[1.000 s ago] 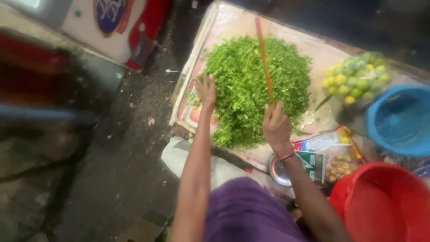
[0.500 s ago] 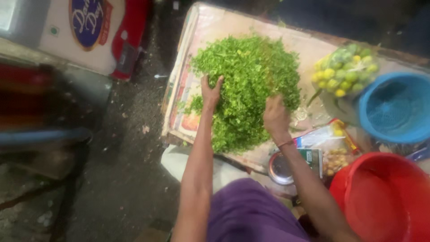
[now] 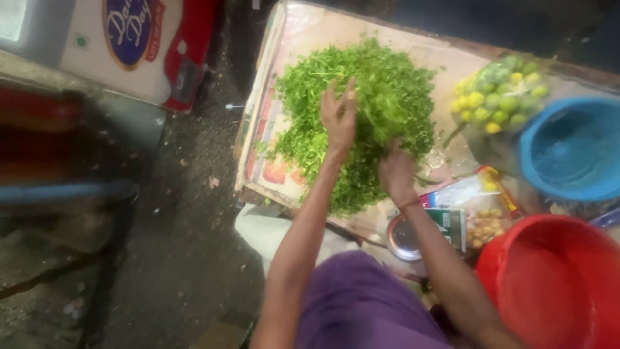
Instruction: The person chops a large pile of green herbs on a wooden cutting board using a large knife, repeatedly gathered the herbs back into a pile between cuts.
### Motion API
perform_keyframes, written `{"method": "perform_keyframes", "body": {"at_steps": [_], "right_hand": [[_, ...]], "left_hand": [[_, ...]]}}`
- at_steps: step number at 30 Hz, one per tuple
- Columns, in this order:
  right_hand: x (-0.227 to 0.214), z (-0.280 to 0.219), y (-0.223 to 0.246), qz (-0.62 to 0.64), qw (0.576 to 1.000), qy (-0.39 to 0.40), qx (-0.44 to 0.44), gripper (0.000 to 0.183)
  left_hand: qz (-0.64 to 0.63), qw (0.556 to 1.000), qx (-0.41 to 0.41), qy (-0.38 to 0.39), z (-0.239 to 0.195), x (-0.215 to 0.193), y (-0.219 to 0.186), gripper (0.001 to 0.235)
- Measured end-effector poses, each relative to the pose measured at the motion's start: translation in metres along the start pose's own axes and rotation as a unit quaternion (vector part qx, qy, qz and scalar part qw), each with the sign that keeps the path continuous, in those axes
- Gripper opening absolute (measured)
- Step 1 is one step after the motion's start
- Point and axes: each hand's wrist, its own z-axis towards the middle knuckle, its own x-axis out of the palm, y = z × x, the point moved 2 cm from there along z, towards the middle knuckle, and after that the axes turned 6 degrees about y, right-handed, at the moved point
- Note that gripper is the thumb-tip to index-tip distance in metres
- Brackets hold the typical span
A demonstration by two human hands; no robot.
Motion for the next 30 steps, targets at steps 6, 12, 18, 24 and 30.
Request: {"method": "perform_keyframes", "body": {"at_steps": [6, 12, 18, 24, 30], "right_hand": [[-0.007, -0.004, -0.025, 0.007, 0.998, 0.056, -0.019, 0.028], [-0.006, -0.015, 0.014, 0.004, 1.000, 0.000, -0.028, 0.047], [-0.037, -0.011, 0.028, 0.006, 0.997, 0.062, -0.042, 0.043], [-0.014, -0.030, 0.044, 0.032, 0.996, 0.004, -0.084, 0.041], [-0.001, -0.023, 0.035, 0.023, 0.996, 0.072, -0.053, 0.033]], "left_hand": [[0.098, 0.985, -0.003, -0.141, -0.021, -0.056, 0.050, 0.056], [0.193, 0.963, -0.078, -0.172, -0.056, -0.092, 0.146, 0.057], [0.162, 0.969, -0.100, -0.156, -0.073, -0.088, 0.209, 0.067], [0.118, 0.983, -0.074, -0.116, -0.072, -0.058, 0.204, 0.069], [0.015, 0.991, -0.067, -0.114, -0.066, -0.045, 0.193, 0.069]]}}
